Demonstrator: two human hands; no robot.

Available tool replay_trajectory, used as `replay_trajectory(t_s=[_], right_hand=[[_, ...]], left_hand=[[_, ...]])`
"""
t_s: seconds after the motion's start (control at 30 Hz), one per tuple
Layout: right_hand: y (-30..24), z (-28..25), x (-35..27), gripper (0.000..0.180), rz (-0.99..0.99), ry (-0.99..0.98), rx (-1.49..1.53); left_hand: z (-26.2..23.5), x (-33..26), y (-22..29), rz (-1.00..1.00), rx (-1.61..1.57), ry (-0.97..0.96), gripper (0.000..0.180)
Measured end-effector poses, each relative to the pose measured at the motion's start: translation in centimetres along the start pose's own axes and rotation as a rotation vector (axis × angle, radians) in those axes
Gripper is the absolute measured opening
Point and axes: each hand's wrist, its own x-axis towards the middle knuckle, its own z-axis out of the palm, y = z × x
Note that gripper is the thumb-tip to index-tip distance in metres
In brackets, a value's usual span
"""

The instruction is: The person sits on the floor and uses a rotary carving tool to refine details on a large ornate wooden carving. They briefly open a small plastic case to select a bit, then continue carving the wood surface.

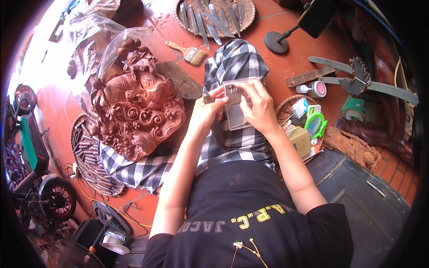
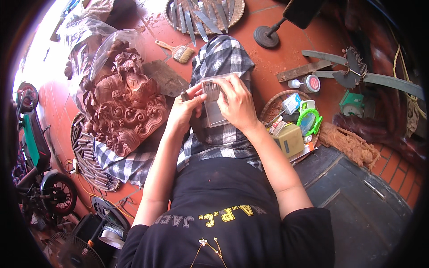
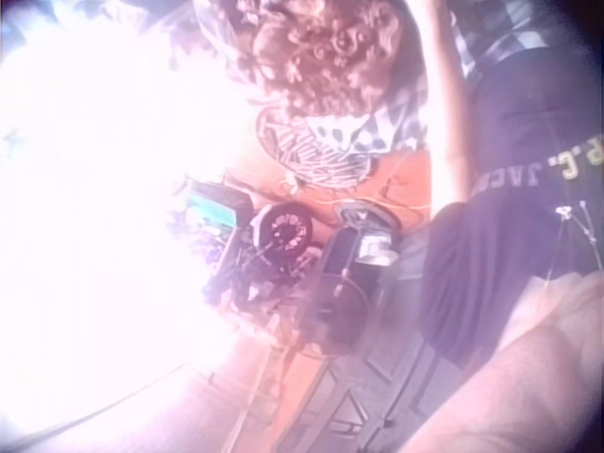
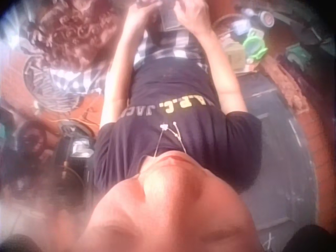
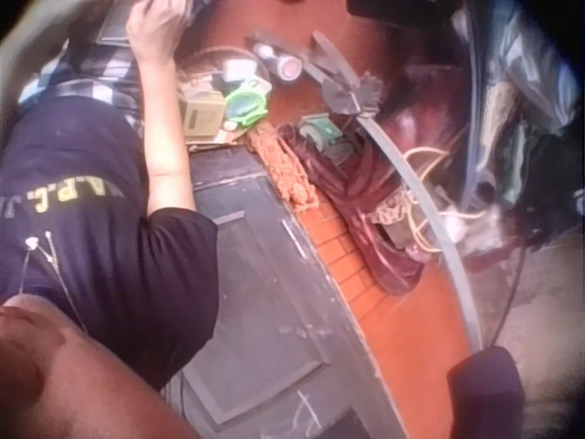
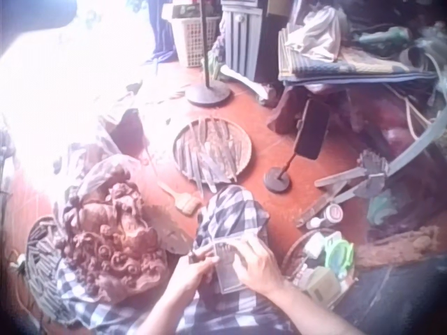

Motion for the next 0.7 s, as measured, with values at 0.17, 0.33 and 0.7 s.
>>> replay_trajectory(t_s=[0.17,0.33,0.7], right_hand=[[0.2,0.3,-0.5,0.035,-0.018,0.009,-0.020],[0.0,0.4,-0.4,0.034,-0.011,0.025,-0.018],[0.0,0.9,-1.0,0.035,-0.139,0.005,-0.132]], left_hand=[[0.2,-0.2,0.3,-0.004,0.013,0.003,0.046],[-0.1,0.1,-0.2,-0.011,0.022,-0.001,0.043],[0.0,0.1,-0.1,-0.021,-0.009,0.014,0.031]])
